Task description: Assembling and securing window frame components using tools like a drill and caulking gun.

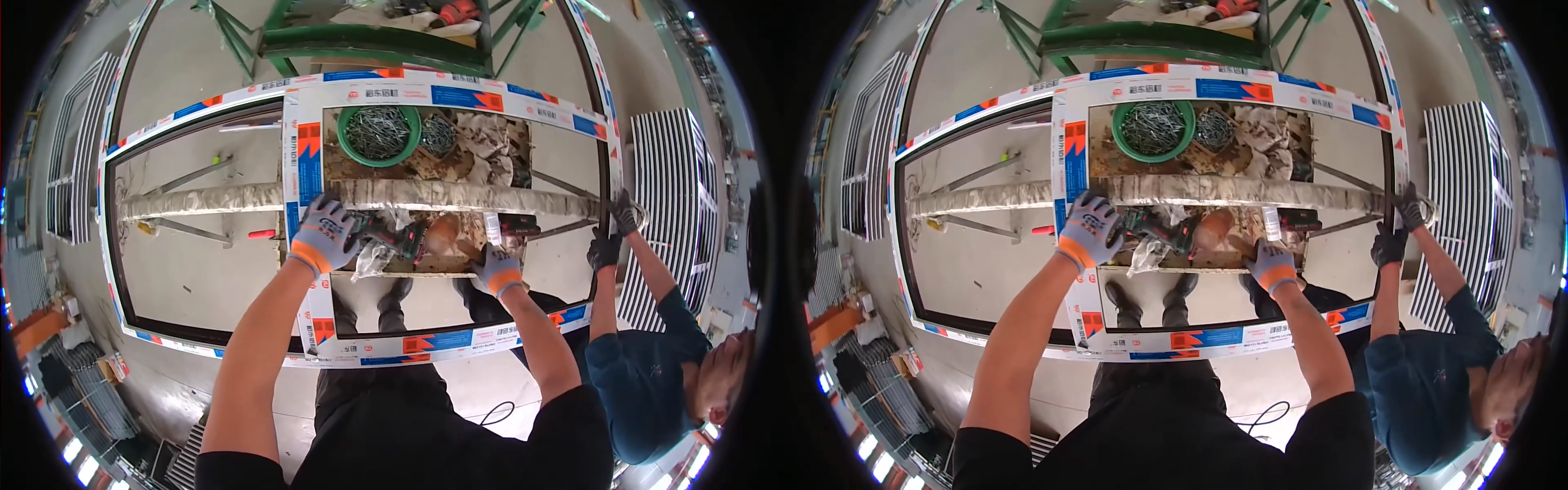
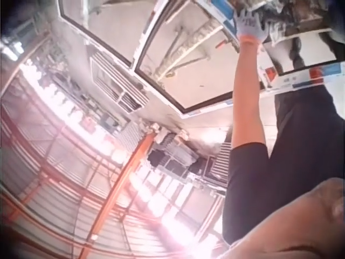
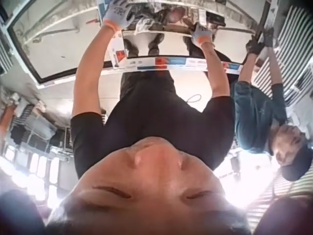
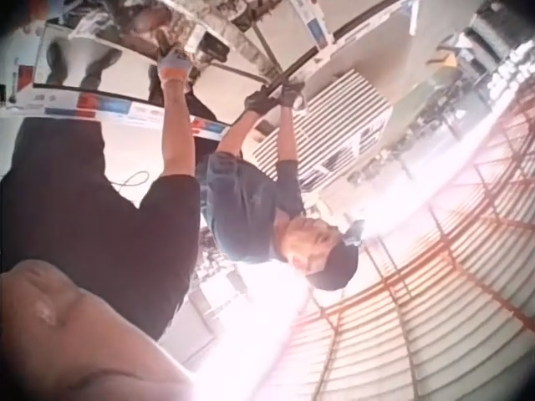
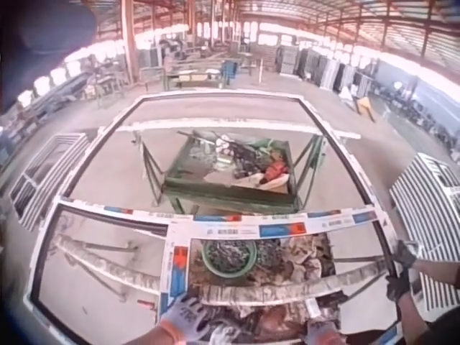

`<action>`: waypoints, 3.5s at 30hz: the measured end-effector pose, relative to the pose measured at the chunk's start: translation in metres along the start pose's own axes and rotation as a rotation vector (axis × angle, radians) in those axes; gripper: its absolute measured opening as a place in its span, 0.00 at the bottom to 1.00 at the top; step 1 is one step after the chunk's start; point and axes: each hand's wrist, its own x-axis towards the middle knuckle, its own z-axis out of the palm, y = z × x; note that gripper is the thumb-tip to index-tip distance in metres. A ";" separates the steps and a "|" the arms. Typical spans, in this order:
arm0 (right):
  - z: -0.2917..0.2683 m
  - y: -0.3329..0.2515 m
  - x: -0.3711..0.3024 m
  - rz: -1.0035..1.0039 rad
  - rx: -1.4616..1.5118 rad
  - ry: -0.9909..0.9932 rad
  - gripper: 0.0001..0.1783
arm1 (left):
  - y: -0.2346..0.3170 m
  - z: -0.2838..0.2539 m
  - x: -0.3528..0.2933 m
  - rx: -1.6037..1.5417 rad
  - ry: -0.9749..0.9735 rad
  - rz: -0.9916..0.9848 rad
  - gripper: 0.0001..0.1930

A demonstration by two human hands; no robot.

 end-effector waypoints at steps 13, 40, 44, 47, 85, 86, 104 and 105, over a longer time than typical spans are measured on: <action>0.101 -0.011 0.087 0.516 0.411 0.104 0.24 | 0.002 0.000 0.001 0.075 -0.091 -0.037 0.19; -0.043 -0.371 -0.085 -0.071 0.409 0.399 0.37 | -0.017 0.007 -0.076 -0.220 0.789 -0.031 0.11; -0.041 -0.360 -0.092 -0.013 0.422 0.459 0.35 | -0.017 0.005 -0.169 -0.403 0.811 -0.065 0.11; -0.040 -0.367 -0.092 0.017 0.470 0.448 0.34 | -0.040 0.019 -0.254 -0.472 0.731 -0.155 0.11; -0.153 -0.405 0.127 0.165 0.285 0.719 0.29 | -0.273 -0.039 -0.113 -0.327 0.725 0.009 0.17; -0.150 -0.406 0.125 0.167 0.307 0.727 0.29 | -0.293 -0.051 -0.090 -0.255 0.715 -0.005 0.18; -0.160 -0.408 0.119 0.146 0.328 0.757 0.27 | -0.443 -0.063 0.093 0.030 0.423 -0.228 0.26; -0.160 -0.406 0.118 0.148 0.327 0.758 0.27 | -0.441 -0.067 0.093 0.100 0.446 -0.186 0.27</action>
